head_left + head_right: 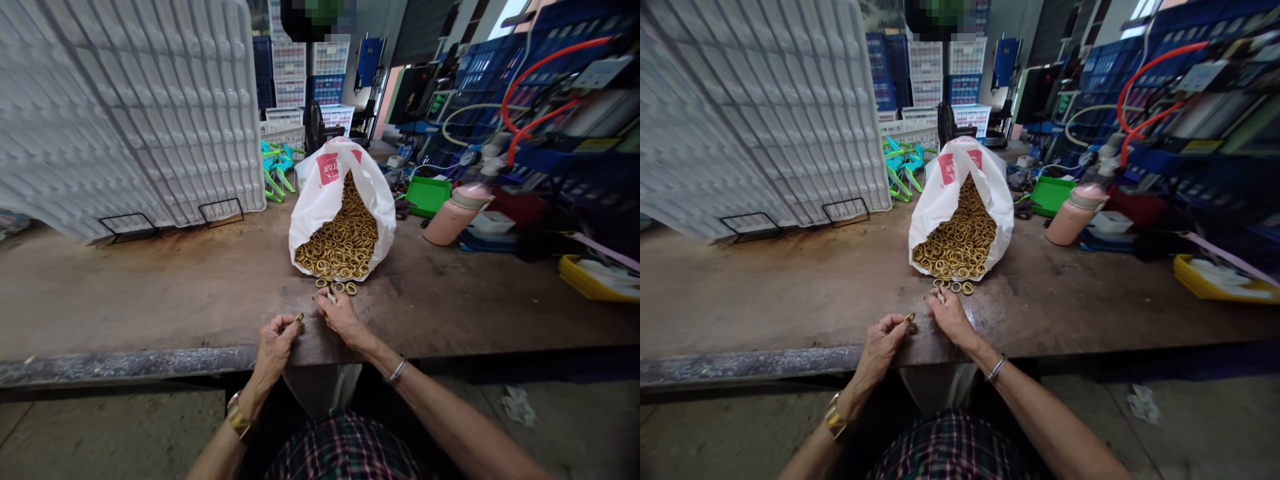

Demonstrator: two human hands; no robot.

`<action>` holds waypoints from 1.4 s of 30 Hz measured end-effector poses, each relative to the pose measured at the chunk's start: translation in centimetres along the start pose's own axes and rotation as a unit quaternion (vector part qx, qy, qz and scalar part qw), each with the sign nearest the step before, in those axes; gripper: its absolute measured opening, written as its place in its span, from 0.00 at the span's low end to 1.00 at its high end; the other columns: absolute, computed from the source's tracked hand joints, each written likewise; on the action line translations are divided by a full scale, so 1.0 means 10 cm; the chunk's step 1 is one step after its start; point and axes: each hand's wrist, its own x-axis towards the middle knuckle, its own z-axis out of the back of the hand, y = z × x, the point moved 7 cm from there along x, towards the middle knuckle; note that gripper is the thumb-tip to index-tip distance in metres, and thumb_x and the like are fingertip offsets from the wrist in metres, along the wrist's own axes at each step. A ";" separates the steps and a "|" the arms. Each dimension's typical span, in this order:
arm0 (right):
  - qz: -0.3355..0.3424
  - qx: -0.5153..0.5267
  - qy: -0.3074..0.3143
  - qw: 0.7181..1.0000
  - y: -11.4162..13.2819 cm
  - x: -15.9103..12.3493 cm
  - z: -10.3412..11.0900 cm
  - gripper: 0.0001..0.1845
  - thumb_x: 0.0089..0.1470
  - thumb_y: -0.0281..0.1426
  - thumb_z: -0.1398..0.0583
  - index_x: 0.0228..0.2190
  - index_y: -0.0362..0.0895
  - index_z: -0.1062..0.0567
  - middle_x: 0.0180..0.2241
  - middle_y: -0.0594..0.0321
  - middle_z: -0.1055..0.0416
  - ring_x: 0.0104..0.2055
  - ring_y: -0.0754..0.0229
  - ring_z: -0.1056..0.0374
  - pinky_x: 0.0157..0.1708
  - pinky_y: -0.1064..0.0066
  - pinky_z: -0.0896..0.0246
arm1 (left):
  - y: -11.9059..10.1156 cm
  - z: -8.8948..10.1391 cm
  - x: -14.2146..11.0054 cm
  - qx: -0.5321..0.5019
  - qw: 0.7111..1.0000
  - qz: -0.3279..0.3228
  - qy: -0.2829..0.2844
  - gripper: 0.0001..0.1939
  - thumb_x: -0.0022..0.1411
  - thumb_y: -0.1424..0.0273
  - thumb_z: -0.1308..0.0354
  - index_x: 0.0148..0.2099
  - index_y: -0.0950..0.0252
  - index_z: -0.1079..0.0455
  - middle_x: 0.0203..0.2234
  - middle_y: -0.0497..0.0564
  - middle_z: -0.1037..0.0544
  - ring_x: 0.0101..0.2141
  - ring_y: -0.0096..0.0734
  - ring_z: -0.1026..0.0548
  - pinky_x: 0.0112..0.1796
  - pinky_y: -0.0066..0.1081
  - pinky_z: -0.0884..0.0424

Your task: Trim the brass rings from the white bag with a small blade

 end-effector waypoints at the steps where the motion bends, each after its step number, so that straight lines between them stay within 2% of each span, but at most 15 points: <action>1: 0.028 -0.033 0.005 0.999 0.05 -0.02 -0.02 0.11 0.49 0.39 0.47 0.26 0.44 0.36 0.17 0.74 0.44 0.16 0.71 0.52 0.16 0.78 0.55 | 0.01 -0.01 -0.01 -0.004 1.000 0.007 0.001 0.13 0.47 0.61 0.39 0.27 0.67 0.30 0.16 0.43 0.34 0.18 0.21 0.42 0.22 0.23 0.46; 4: 0.077 -0.105 0.030 0.991 0.15 -0.09 -0.14 0.10 0.49 0.37 0.46 0.25 0.43 0.33 0.18 0.71 0.42 0.22 0.68 0.46 0.22 0.77 0.51 | 0.00 -0.05 -0.03 -0.021 1.000 0.003 0.012 0.14 0.47 0.61 0.38 0.28 0.68 0.30 0.17 0.44 0.33 0.19 0.21 0.41 0.23 0.23 0.44; 9: 0.077 -0.144 0.063 0.985 0.11 -0.10 -0.26 0.12 0.49 0.33 0.47 0.19 0.42 0.34 0.18 0.70 0.42 0.23 0.68 0.46 0.22 0.77 0.53 | -0.01 -0.09 -0.05 -0.027 0.999 -0.022 0.019 0.14 0.48 0.61 0.39 0.29 0.68 0.30 0.20 0.46 0.31 0.22 0.23 0.37 0.26 0.24 0.41; 12: 0.078 -0.148 0.058 0.984 0.13 -0.10 -0.26 0.11 0.49 0.33 0.47 0.19 0.42 0.34 0.18 0.71 0.42 0.22 0.68 0.47 0.22 0.77 0.54 | 0.07 -0.11 -0.06 -0.042 0.999 0.006 0.028 0.15 0.49 0.59 0.39 0.30 0.67 0.32 0.17 0.43 0.33 0.18 0.19 0.42 0.20 0.21 0.46; 16: 0.088 -0.159 0.048 0.982 0.20 -0.12 -0.23 0.11 0.49 0.32 0.47 0.19 0.42 0.35 0.18 0.71 0.42 0.22 0.68 0.46 0.23 0.77 0.54 | 0.15 -0.18 -0.09 -0.103 0.990 0.062 0.067 0.17 0.50 0.56 0.41 0.33 0.65 0.37 0.16 0.41 0.35 0.13 0.14 0.50 0.15 0.20 0.56; 20: 0.100 -0.166 0.055 0.980 0.24 -0.14 -0.23 0.11 0.50 0.31 0.48 0.19 0.42 0.35 0.18 0.71 0.42 0.22 0.68 0.46 0.24 0.77 0.53 | 0.11 -0.24 -0.13 -0.160 0.980 0.073 0.093 0.18 0.50 0.55 0.41 0.31 0.65 0.38 0.19 0.42 0.34 0.13 0.13 0.49 0.15 0.20 0.57; 26: 0.096 -0.150 0.071 0.982 0.24 -0.17 -0.25 0.11 0.51 0.32 0.48 0.20 0.42 0.34 0.18 0.70 0.41 0.22 0.68 0.46 0.24 0.77 0.53 | 0.08 -0.26 -0.15 -0.190 0.974 0.067 0.104 0.17 0.51 0.57 0.41 0.31 0.65 0.39 0.20 0.42 0.34 0.14 0.13 0.47 0.15 0.19 0.56; 34: 0.089 -0.058 0.089 0.990 0.21 -0.18 -0.26 0.11 0.51 0.33 0.47 0.21 0.42 0.34 0.20 0.70 0.39 0.24 0.68 0.44 0.26 0.77 0.49 | 0.08 -0.25 -0.18 -0.204 0.971 0.053 0.114 0.16 0.52 0.57 0.41 0.31 0.65 0.38 0.21 0.42 0.34 0.15 0.14 0.48 0.16 0.20 0.56; 42: 0.084 -0.040 0.093 0.991 0.22 -0.19 -0.27 0.11 0.51 0.33 0.47 0.21 0.42 0.35 0.19 0.70 0.40 0.23 0.68 0.45 0.26 0.77 0.49 | 0.07 -0.25 -0.19 -0.216 0.969 0.044 0.113 0.16 0.51 0.58 0.40 0.29 0.65 0.39 0.20 0.43 0.33 0.15 0.15 0.47 0.16 0.20 0.55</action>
